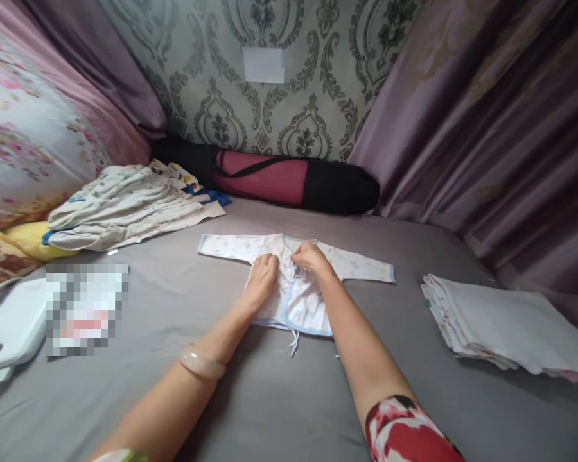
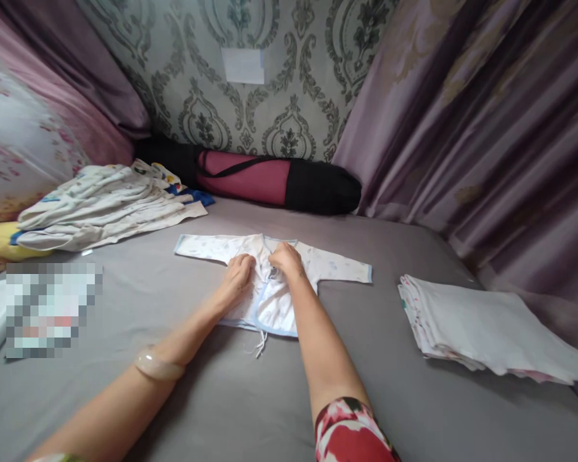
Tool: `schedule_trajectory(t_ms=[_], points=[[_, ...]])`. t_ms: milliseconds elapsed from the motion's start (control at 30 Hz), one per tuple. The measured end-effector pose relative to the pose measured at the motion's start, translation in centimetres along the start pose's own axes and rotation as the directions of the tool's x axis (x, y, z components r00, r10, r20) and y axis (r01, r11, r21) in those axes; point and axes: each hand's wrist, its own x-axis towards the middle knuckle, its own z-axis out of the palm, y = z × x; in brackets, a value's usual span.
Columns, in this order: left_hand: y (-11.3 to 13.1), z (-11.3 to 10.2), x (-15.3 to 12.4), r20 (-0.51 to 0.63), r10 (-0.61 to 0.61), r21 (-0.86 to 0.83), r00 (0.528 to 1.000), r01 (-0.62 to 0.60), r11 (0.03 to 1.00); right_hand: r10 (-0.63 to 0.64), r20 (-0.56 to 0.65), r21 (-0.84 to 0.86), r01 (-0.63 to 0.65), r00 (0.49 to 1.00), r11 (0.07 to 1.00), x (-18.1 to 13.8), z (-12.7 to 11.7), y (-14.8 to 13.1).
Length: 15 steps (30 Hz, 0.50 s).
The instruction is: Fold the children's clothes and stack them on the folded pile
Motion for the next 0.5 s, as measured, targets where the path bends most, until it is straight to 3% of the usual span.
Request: schedule_trajectory(t_ms=[67, 200, 367, 500], points=[[0.3, 0.0, 0.1, 0.019, 0.006, 0.057, 1.000, -0.007, 0.998, -0.030, -0.025, 0.004, 0.030, 0.999, 1.000, -0.2, -0.1, 0.1], [1.0, -0.2, 0.2, 0.111, 0.017, 0.151, 0.994, -0.034, 0.988, -0.044, -0.240, -0.021, 0.040, 0.970, 0.999, -0.7, 0.2, 0.9], [1.3, -0.3, -0.2, 0.192, -0.066, 0.153, 0.979, 0.037, 0.988, -0.060, -0.242, 0.135, 0.094, 0.969, 0.986, -0.2, 0.9, 2.9], [1.4, -0.9, -0.3, 0.225, -0.043, 0.144, 0.973, 0.010, 0.989, 0.035, -0.297, 0.324, 0.067, 0.954, 0.944, 0.7, 0.5, 5.0]])
